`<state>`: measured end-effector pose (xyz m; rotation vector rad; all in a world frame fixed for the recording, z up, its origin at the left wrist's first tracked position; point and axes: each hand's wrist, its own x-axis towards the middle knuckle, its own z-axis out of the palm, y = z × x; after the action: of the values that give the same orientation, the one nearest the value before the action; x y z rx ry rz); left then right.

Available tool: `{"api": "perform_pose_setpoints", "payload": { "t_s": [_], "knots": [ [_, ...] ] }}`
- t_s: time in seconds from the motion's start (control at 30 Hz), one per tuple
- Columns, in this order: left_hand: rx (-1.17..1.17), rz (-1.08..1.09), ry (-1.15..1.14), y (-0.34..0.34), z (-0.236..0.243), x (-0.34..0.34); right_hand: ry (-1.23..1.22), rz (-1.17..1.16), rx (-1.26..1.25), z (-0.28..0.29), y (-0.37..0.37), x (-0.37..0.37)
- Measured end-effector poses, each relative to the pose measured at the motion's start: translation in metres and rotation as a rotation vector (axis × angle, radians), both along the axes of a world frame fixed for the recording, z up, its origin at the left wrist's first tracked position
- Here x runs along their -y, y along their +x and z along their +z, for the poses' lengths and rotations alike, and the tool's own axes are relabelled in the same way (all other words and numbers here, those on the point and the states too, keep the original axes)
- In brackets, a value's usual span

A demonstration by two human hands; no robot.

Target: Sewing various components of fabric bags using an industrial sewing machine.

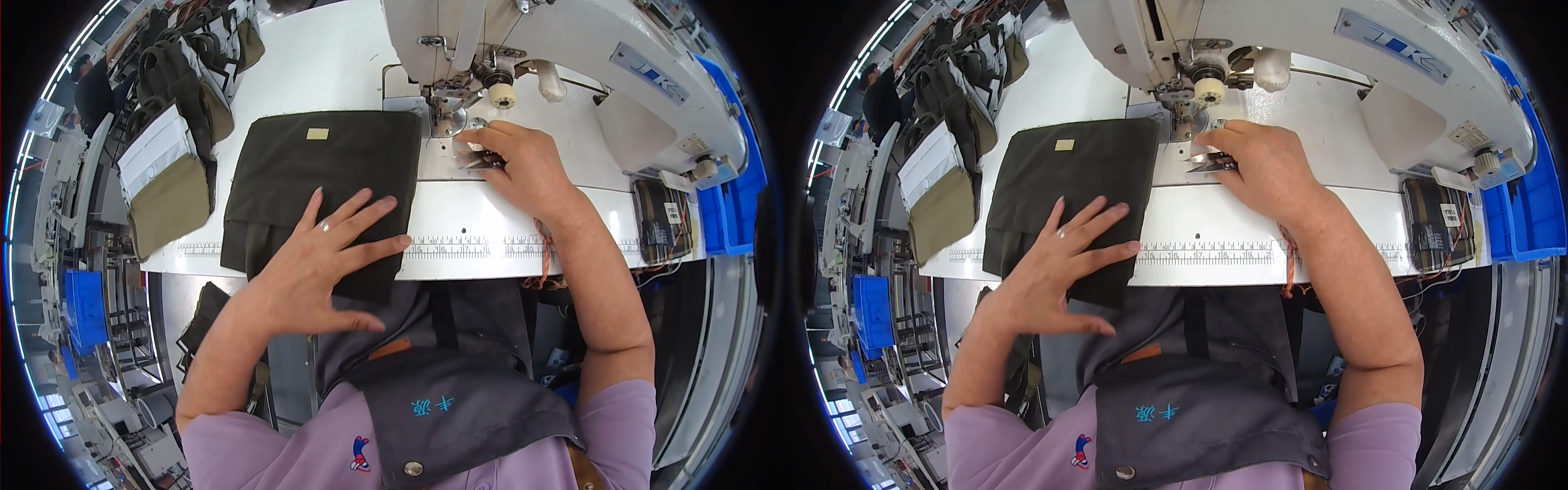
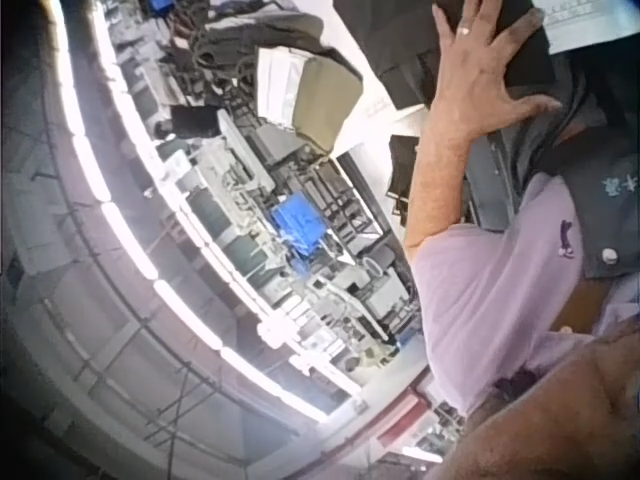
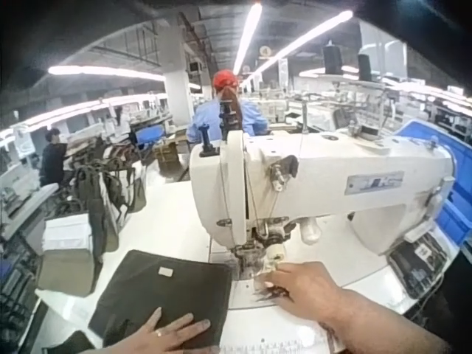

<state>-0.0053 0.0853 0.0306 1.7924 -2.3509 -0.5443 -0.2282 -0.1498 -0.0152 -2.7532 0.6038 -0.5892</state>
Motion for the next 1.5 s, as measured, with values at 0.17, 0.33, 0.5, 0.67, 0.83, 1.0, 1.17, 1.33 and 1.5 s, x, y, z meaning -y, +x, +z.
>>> {"api": "perform_pose_setpoints", "payload": {
  "t_s": [0.17,0.33,0.5,0.67,0.83,1.0,1.17,1.33,1.5],
  "knots": [
    [0.007,0.292,-0.164,-0.002,-0.001,-0.065,-0.002,-0.030,-0.032,-0.001,-0.001,-0.003],
    [0.090,0.426,-0.451,0.007,-0.024,-0.117,0.027,0.007,0.035,0.002,0.001,-0.003],
    [0.044,0.647,-0.805,0.025,0.018,-0.139,0.100,0.042,0.075,-0.006,-0.001,-0.001],
    [-0.349,1.101,-1.306,0.101,0.047,-0.218,0.165,0.058,0.075,-0.008,-0.009,0.006],
    [-0.806,1.427,-1.203,0.133,0.040,-0.322,0.227,0.080,0.062,-0.012,-0.005,0.006],
    [-0.916,1.916,-1.011,0.154,-0.052,-0.430,0.228,0.031,0.014,-0.012,-0.007,0.009],
    [-1.035,2.200,-0.775,0.153,-0.147,-0.450,0.224,-0.007,-0.014,-0.011,-0.007,0.009],
    [-1.143,2.217,-0.773,0.177,-0.188,-0.426,0.239,-0.048,-0.053,-0.012,-0.007,0.009],
    [-1.151,2.170,-0.787,0.198,-0.186,-0.409,0.219,-0.051,-0.039,-0.011,-0.010,0.009]
  ]
}}
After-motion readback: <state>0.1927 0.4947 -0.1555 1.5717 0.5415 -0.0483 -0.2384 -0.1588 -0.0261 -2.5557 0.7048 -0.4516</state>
